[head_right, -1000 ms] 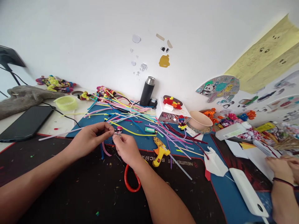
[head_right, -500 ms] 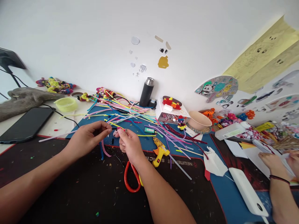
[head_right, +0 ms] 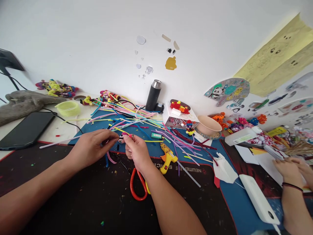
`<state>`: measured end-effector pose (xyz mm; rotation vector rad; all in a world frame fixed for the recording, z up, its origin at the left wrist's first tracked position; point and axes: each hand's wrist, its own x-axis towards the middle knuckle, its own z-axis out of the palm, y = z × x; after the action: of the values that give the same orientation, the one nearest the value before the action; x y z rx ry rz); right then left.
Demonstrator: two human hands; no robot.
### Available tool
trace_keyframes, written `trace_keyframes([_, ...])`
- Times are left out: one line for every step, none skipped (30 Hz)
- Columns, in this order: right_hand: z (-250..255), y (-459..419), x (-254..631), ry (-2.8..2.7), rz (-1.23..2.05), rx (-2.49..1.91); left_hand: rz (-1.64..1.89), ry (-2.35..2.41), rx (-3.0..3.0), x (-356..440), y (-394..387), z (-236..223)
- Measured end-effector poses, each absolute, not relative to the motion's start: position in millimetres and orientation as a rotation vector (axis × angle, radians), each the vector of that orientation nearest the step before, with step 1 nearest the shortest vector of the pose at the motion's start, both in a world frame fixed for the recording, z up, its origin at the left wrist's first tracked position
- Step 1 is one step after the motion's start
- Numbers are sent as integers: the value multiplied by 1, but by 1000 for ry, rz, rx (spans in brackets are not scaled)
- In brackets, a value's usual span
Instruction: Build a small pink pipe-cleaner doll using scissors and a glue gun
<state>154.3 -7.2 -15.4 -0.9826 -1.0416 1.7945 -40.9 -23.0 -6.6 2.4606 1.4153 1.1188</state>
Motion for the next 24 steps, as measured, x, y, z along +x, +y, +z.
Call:
trace_keyframes([-15, -7, 154, -1040, 1795, -985, 1107, 1412, 2475, -41, -23, -7])
trace_keyframes([-15, -7, 154, -1038, 1793, -988, 1097, 1410, 2483, -41, -23, -7])
trace_keyframes([-15, -7, 154, -1036, 1791, -992, 1089, 1408, 2484, -41, -23, -7])
trace_keyframes([-15, -7, 154, -1036, 1789, -996, 1087, 1406, 2476, -40, -23, -7])
trace_keyframes([-15, -8, 154, -1037, 1787, -1000, 1087, 1406, 2457, -40, -23, -7])
trace_keyframes([-14, -8, 154, -1039, 1785, -1000, 1090, 1408, 2425, -39, -24, -6])
trace_keyframes([-14, -8, 154, -1042, 1783, -998, 1091, 1411, 2376, -39, -24, -6])
trace_keyframes([-14, -8, 154, -1042, 1780, -994, 1093, 1413, 2306, -38, -24, -5])
trace_keyframes([-14, -8, 154, -1042, 1776, -990, 1095, 1410, 2214, -38, -24, -4])
trace_keyframes([-14, -8, 154, -1042, 1771, -986, 1099, 1400, 2107, -37, -24, -2])
trace_keyframes([-15, -7, 155, -1042, 1764, -984, 1099, 1383, 1995, -37, -23, 0])
trace_keyframes([-15, -7, 155, -1043, 1753, -982, 1096, 1363, 1893, -37, -22, 2])
trace_keyframes([-15, -7, 155, -1044, 1739, -982, 1083, 1345, 1811, -37, -21, 4])
trace_keyframes([-15, -6, 155, -1050, 1728, -982, 1063, 1330, 1753, -38, -21, 7])
trace_keyframes([-16, -6, 156, -1059, 1718, -983, 1039, 1322, 1719, -38, -20, 9])
trace_keyframes([-16, -6, 156, -1073, 1709, -984, 1017, 1320, 1702, -39, -19, 11])
trace_keyframes([-16, -6, 156, -1091, 1702, -985, 999, 1321, 1695, -39, -19, 12])
trace_keyframes([-16, -6, 156, -1113, 1695, -986, 986, 1323, 1695, -39, -19, 13])
trace_keyframes([-17, -6, 156, -1137, 1687, -985, 974, 1326, 1699, -40, -18, 13])
trace_keyframes([-17, -7, 155, -1158, 1676, -985, 967, 1330, 1705, -40, -18, 13])
trace_keyframes([-18, -7, 155, -1177, 1662, -986, 959, 1333, 1712, -40, -18, 13])
trace_keyframes([-19, -7, 155, -1197, 1647, -992, 952, 1336, 1716, -40, -18, 13])
trace_keyframes([-20, -7, 155, -1217, 1630, -1001, 949, 1336, 1717, -40, -18, 12])
trace_keyframes([-21, -7, 155, -1236, 1613, -1013, 948, 1334, 1715, -40, -18, 11])
